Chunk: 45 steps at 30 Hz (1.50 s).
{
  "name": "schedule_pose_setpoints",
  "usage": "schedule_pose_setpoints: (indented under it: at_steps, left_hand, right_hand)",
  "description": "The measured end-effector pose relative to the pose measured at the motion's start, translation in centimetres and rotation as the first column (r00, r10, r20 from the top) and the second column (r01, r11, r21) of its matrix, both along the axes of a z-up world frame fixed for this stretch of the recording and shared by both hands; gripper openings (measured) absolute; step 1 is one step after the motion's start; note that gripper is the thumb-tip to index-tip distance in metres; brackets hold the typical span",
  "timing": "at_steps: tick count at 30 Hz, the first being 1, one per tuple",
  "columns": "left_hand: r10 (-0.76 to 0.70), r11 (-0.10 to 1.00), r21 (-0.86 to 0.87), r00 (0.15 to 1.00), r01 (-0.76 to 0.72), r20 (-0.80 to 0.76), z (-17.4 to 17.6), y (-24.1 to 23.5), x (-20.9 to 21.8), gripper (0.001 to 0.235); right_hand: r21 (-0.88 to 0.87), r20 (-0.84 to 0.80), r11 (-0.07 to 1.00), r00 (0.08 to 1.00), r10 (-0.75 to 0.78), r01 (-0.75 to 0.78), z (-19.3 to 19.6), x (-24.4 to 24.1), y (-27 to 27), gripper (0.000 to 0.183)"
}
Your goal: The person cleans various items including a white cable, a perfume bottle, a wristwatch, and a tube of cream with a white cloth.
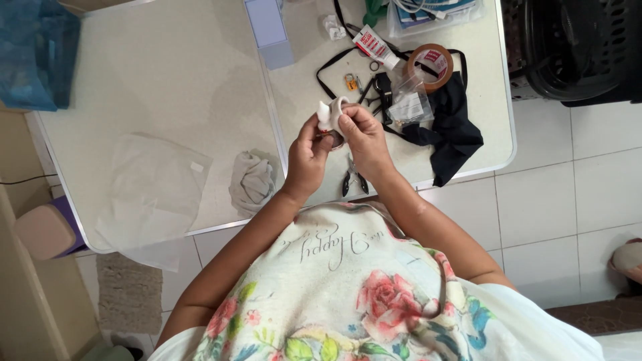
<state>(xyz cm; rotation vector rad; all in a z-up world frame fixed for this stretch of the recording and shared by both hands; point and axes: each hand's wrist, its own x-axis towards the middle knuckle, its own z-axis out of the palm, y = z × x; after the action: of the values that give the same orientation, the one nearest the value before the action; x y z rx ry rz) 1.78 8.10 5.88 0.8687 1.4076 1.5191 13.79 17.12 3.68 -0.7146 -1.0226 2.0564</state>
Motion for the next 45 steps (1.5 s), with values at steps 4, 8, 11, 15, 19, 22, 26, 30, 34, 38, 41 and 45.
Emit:
schedule_pose_setpoints:
  at_steps: [4, 8, 11, 15, 19, 22, 26, 30, 34, 38, 41, 45]
  left_hand:
    - [-0.03, 0.999, -0.009, 0.993, 0.031, 0.118, -1.9, -0.5, 0.0, 0.04]
    - [-0.059, 0.997, -0.036, 0.976, 0.068, 0.21, -2.0, -0.7, -1.0, 0.04]
    - [-0.063, 0.994, -0.061, 0.916, 0.095, 0.397, -1.0, -0.6, -1.6, 0.04]
    - [-0.032, 0.991, -0.101, 0.891, 0.087, 0.452, -0.6, 0.0, -1.1, 0.046]
    - [-0.087, 0.995, -0.045, 0.992, 0.092, 0.094, -0.7, 0.4, -0.3, 0.06]
    - [-0.156, 0.979, -0.07, 0.922, 0.192, 0.354, -0.2, 0.4, -1.3, 0.063]
    - [-0.076, 0.974, -0.145, 0.851, 0.175, 0.52, 0.3, 0.6, -1.1, 0.054]
    - [-0.061, 0.969, -0.202, 0.929, 0.143, 0.364, -0.3, 1.4, -0.1, 0.035]
    - [-0.14, 0.97, -0.19, 0.988, 0.15, 0.068, -0.7, 1.0, 0.4, 0.033]
    - [-0.139, 0.973, -0.181, 0.99, 0.14, 0.023, -1.3, 0.9, 0.2, 0.03]
    - [-0.151, 0.962, -0.206, 0.976, 0.182, 0.154, -1.3, 0.7, 0.1, 0.029]
    - [-0.021, 0.969, -0.224, 0.934, 0.107, 0.356, -1.2, 1.2, 0.3, 0.023]
  right_hand:
    - [0.249, 0.17, 0.968, 0.982, -0.082, 0.037, 0.6, -0.3, -0.7, 0.011]
    - [0.032, 0.157, 0.999, 0.987, -0.039, 0.034, 0.2, -0.4, -0.4, 0.011]
    - [-0.23, -0.09, 0.973, 0.996, 0.012, -0.032, -0.2, -0.6, 0.3, 0.013]
    - [-0.115, -0.041, 0.993, 0.998, -0.036, 0.031, -0.2, -0.6, -0.7, 0.013]
    - [-0.022, 0.046, 0.994, 0.993, -0.105, 0.106, -0.6, -0.5, -1.2, 0.011]
    - [-0.174, -0.05, 0.98, 0.993, -0.103, 0.093, -1.0, -0.2, -0.6, 0.01]
    - [-0.202, -0.053, 0.974, 0.992, -0.112, 0.099, -0.7, 0.3, -0.5, 0.009]
    - [0.118, 0.122, 0.986, 0.984, -0.132, 0.118, 0.1, 0.3, -1.5, 0.011]
    - [0.215, 0.233, 0.969, 0.957, -0.174, 0.124, -0.6, -0.4, -0.8, 0.011]
    - [-0.062, 0.001, 0.99, 0.992, -0.124, 0.124, -1.3, 0.6, 0.0, 0.008]
    - [-0.272, -0.076, 0.941, 0.971, -0.228, 0.2, -1.3, 0.3, -0.1, 0.011]
    - [-0.338, -0.07, 0.914, 0.962, -0.264, 0.226, -0.8, 0.8, -1.0, 0.012]
